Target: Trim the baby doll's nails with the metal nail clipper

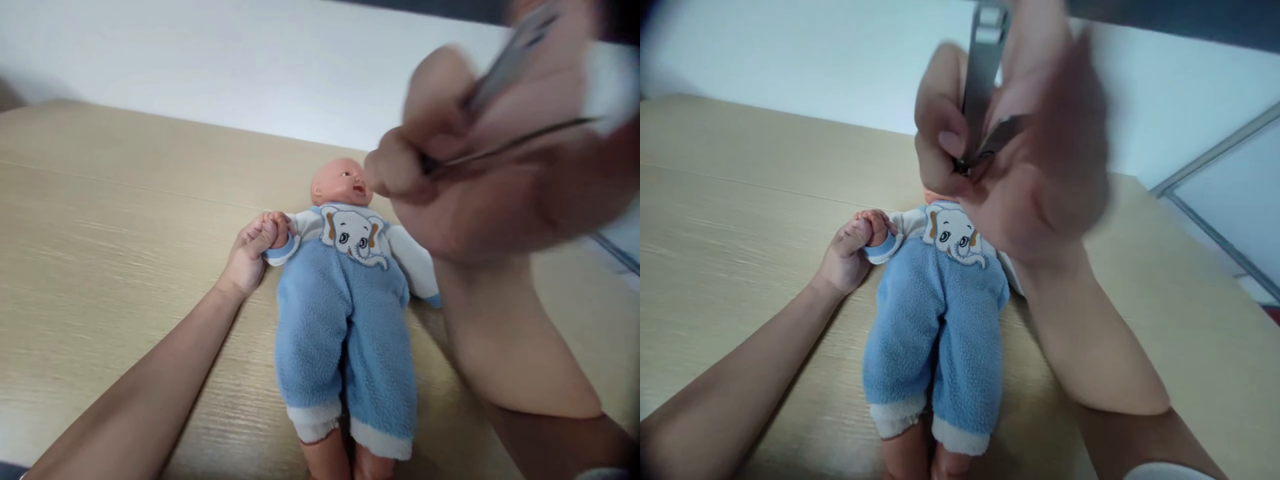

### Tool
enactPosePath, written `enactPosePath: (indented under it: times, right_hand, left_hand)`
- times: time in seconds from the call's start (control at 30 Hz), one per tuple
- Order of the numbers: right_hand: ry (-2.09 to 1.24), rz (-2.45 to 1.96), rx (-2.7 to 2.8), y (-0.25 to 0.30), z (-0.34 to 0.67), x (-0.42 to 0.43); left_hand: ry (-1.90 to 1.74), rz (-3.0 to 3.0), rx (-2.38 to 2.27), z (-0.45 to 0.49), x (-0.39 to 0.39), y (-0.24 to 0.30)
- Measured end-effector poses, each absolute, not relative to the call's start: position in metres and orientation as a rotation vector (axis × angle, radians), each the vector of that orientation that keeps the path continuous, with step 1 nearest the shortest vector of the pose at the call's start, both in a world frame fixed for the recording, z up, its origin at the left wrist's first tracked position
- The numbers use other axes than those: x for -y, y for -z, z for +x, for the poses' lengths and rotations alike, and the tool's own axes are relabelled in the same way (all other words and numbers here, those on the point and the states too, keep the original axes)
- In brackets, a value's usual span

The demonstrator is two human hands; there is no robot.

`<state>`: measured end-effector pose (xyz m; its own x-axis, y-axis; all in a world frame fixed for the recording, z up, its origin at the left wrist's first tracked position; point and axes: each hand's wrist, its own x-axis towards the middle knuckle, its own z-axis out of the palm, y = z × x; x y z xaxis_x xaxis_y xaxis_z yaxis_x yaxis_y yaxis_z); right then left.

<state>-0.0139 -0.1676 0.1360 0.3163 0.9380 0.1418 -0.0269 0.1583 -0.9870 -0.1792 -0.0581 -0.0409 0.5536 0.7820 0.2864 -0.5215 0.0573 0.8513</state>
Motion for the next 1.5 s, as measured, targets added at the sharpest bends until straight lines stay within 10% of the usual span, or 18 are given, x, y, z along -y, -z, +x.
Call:
enactPosePath:
  times: [0.67,1.5]
  right_hand:
    - [-1.275,-1.104,1.063,-0.037,-0.017,0.101]
    - [-0.689,-0.987,1.421,-0.024,-0.009,0.098]
  left_hand:
    - [-1.139,1.087,-0.457,-0.17,0.059,0.04]
    - [-0.948,1.223,-0.401,-0.176,0.057,0.036]
